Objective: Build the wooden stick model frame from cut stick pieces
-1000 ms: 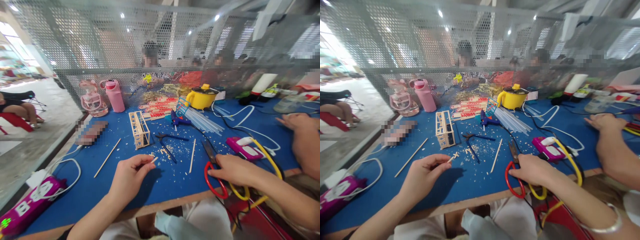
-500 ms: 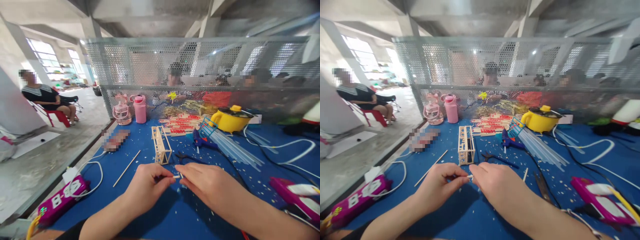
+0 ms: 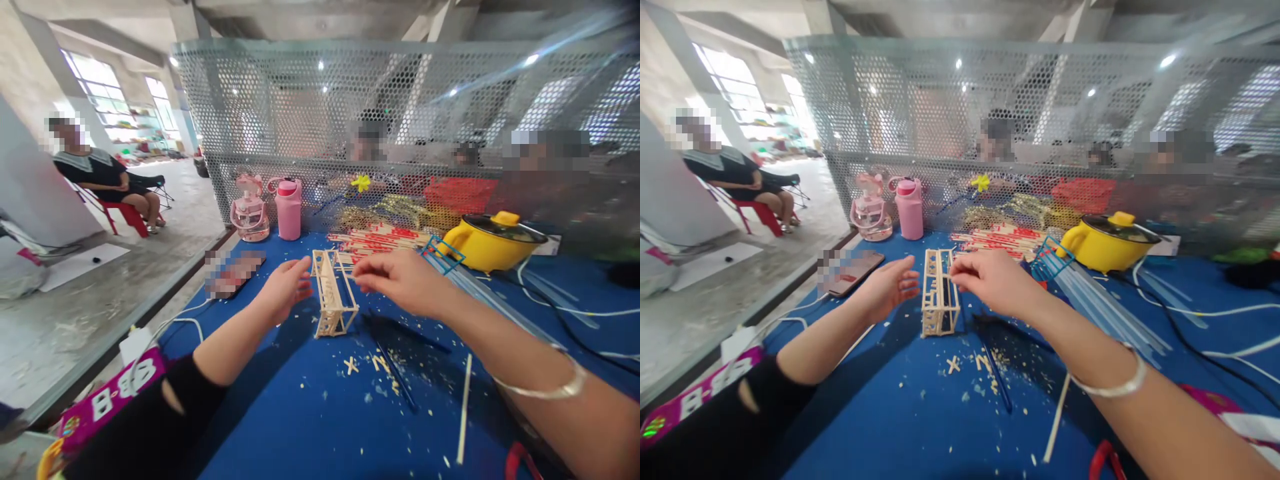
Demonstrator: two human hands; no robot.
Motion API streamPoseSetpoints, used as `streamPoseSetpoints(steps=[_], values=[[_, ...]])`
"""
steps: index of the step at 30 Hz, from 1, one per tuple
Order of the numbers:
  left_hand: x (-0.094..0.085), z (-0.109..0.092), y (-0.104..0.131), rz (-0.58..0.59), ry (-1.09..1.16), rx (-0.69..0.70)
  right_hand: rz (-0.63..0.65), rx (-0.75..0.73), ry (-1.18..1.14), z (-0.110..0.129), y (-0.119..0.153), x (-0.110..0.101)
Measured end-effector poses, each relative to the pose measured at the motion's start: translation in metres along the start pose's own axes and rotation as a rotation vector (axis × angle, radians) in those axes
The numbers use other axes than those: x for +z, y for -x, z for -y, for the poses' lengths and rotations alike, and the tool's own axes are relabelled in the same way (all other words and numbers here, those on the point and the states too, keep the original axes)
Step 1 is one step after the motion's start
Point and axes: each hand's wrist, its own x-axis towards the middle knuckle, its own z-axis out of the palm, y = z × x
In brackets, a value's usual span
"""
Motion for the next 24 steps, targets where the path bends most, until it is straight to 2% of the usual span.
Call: streamPoseSetpoints(steps=[2, 4, 7, 12, 14, 19, 21, 24], values=[[0.003, 0.0, -0.016, 0.133, 0.063, -0.139, 0.014, 0.108, -0.27, -0.011, -0.02, 0.004], [0.004, 0.001, -0.019, 0.217, 0.107, -0.21, 0.013, 0.188, -0.473, -0.017, -0.032, 0.01], [-0.008, 0.002, -0.005, 0.31, 0.169, -0.286, 0.039, 0.233, -0.601, -0.017, -0.032, 0.015], [-0.042, 0.01, 0.027, 0.62, 0.137, -0.424, 0.138, 0.222, -0.692, -0.005, -0.013, 0.016], [-0.048, 0.015, 0.034, 0.687, 0.098, -0.44, 0.17, 0.235, -0.695, 0.003, -0.007, 0.019], [-0.045, 0.022, 0.043, 0.728, 0.11, -0.49, 0.324, 0.344, -0.75, 0.025, 0.001, 0.025], [-0.042, 0.022, 0.044, 0.676, 0.152, -0.511, 0.353, 0.347, -0.716, 0.029, 0.002, 0.025], [-0.038, 0.021, 0.046, 0.551, 0.212, -0.537, 0.325, 0.304, -0.576, 0.03, 0.001, 0.024]])
